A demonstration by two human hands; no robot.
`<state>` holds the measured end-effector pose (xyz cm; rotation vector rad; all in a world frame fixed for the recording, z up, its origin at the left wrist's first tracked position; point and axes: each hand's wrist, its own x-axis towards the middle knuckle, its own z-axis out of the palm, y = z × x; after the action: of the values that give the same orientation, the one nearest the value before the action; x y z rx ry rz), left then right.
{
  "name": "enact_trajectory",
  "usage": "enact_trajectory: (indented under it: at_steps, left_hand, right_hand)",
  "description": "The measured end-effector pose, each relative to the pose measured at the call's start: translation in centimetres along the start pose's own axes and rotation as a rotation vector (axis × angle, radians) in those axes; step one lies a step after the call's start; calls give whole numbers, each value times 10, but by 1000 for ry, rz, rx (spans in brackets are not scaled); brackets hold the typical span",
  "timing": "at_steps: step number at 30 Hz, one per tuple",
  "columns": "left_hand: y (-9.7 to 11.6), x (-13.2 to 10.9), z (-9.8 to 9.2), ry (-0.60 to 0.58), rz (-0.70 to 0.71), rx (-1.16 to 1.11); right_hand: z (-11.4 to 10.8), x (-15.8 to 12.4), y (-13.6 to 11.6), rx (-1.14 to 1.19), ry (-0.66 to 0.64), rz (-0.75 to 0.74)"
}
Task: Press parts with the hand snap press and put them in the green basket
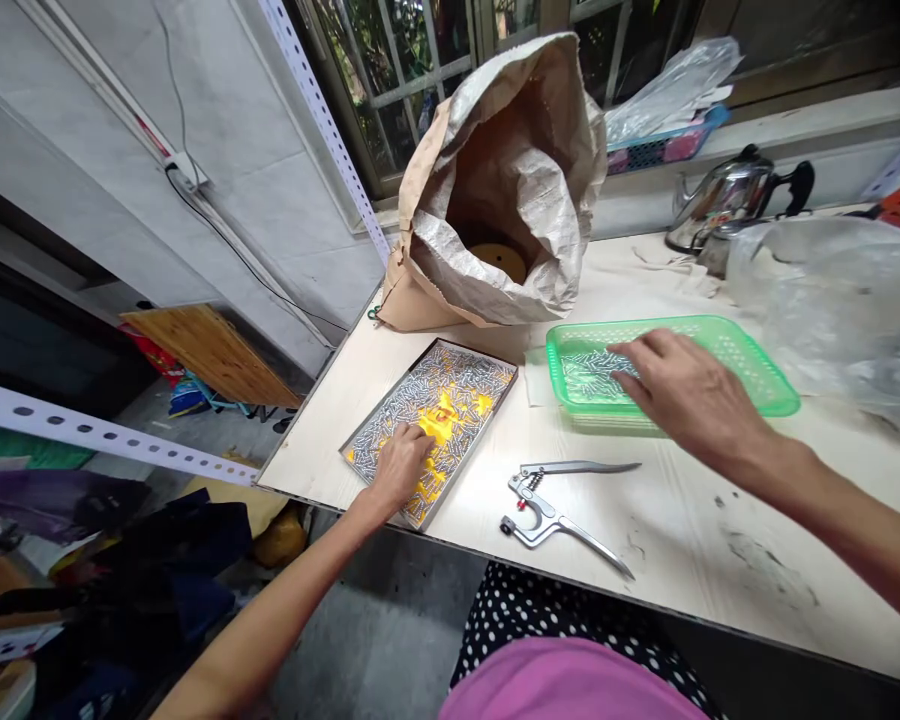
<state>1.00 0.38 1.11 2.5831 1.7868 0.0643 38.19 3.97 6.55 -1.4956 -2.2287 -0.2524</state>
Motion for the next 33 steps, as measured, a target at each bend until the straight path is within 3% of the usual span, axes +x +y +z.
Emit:
enact_trajectory:
  at_steps: [8, 12, 15, 19, 25, 28, 33]
  left_hand:
    - [-4, 14, 8, -102, 113, -45]
    - [-2, 16, -3, -60, 62, -157]
    - [17, 9, -16, -8, -38, -345]
    - [59, -2, -22, -136, -151, -706]
    - [97, -4, 6, -400, -461, -1139]
    - [103, -5, 18, -417, -541, -1242]
    - [113, -9, 26, -403, -580, -1229]
  right_hand:
    - [27, -89, -73, 273, -549, -69]
    - [29, -104, -88, 256, -707, -19]
    - [29, -105, -90, 223, -762, 50]
    - [36, -105, -88, 225, -762, 38]
    - [47, -119, -79, 213, -591, -52]
    - [50, -128, -76, 243, -498, -92]
    - [50, -133, -74, 282, -420, -91]
